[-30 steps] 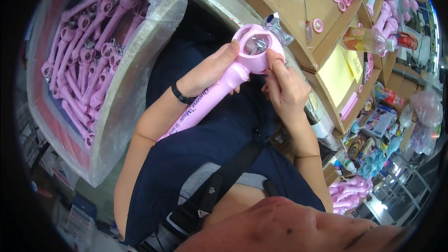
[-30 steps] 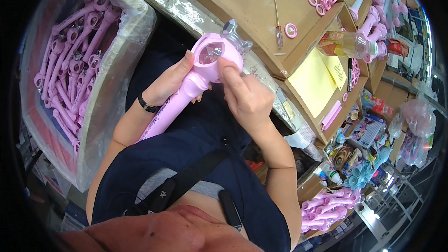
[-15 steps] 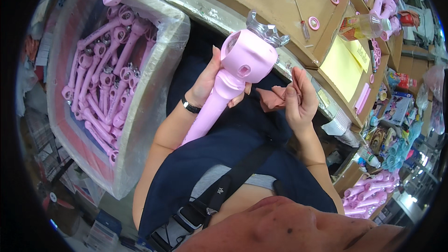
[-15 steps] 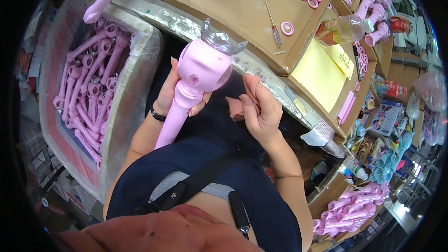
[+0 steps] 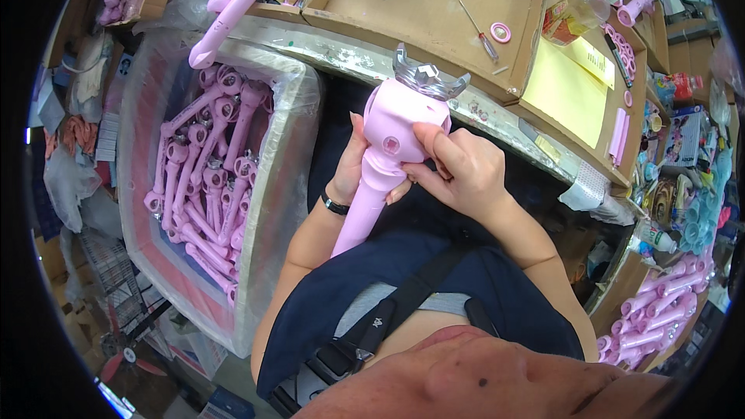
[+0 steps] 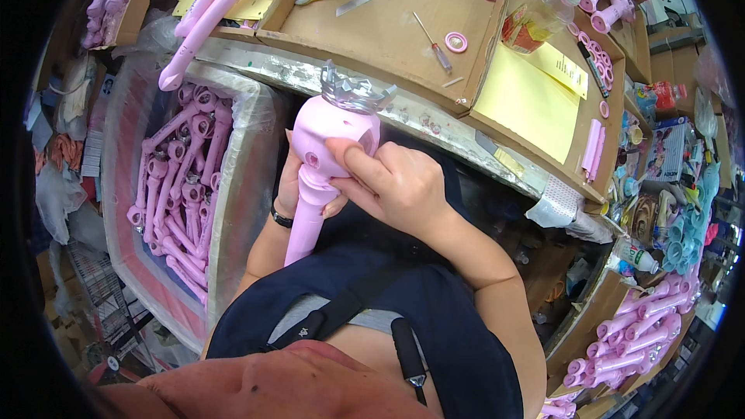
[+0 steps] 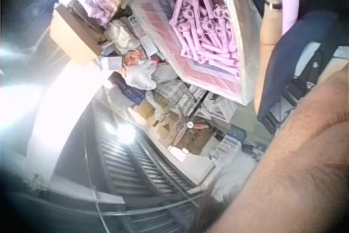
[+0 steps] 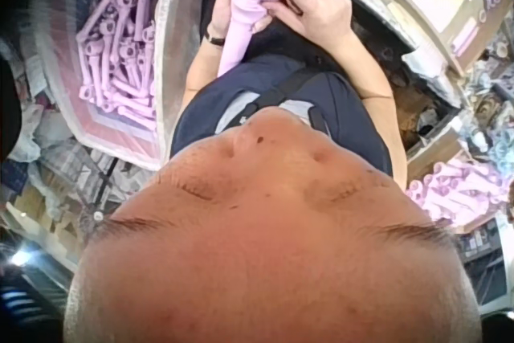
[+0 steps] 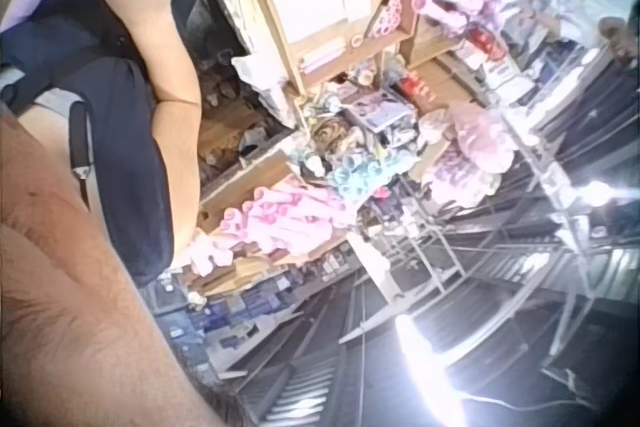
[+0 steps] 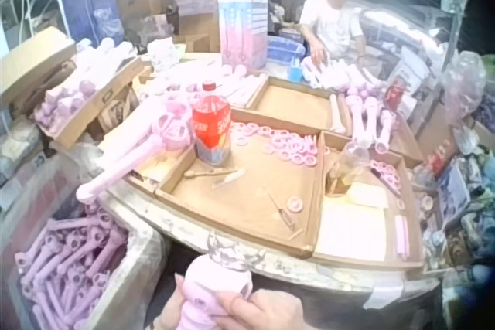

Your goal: The person assembles pink light sticks by inserting a small ring into the head, wiping the surface with a cloth, and testing the light function. They repeat this process for multiple units, handling each stick individually and placing finished items on the table.

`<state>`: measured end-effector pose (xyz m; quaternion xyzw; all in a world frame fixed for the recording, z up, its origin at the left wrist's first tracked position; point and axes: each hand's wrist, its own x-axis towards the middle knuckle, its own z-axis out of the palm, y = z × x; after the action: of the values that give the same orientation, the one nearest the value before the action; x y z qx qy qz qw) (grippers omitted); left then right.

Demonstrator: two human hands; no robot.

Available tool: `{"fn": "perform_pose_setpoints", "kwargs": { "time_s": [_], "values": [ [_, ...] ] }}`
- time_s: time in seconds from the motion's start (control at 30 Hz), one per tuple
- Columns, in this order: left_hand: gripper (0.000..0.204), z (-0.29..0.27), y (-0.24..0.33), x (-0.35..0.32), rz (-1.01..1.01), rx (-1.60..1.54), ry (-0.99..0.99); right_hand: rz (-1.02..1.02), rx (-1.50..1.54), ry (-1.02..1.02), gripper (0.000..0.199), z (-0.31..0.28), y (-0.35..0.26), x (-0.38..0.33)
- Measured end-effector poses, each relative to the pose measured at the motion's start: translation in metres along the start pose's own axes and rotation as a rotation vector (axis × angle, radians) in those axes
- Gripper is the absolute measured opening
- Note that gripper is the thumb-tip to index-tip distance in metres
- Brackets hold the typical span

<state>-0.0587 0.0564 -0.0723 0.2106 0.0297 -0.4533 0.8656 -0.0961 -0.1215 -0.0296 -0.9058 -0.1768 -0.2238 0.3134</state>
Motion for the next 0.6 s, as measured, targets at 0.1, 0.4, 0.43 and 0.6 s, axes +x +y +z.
{"fn": "perform_pose_setpoints", "kwargs": {
  "time_s": [0.1,0.4,0.43,0.6],
  "values": [
    [0.089,-0.005,-0.004,0.002,-0.051,-0.049,-0.050,-0.049,-0.011,0.016,0.036,-0.001,0.004,-0.001],
    [0.093,-0.011,-0.015,-0.001,-0.125,-0.140,-0.019,0.028,-0.079,-0.045,0.031,-0.003,0.019,-0.007],
    [0.094,-0.010,-0.015,-0.001,-0.124,-0.132,-0.034,0.014,-0.065,-0.060,0.035,-0.004,0.018,-0.008],
    [0.093,-0.004,-0.010,-0.001,-0.146,-0.041,-0.075,-0.314,0.029,0.016,0.032,0.000,0.021,-0.006]
  ]
}}
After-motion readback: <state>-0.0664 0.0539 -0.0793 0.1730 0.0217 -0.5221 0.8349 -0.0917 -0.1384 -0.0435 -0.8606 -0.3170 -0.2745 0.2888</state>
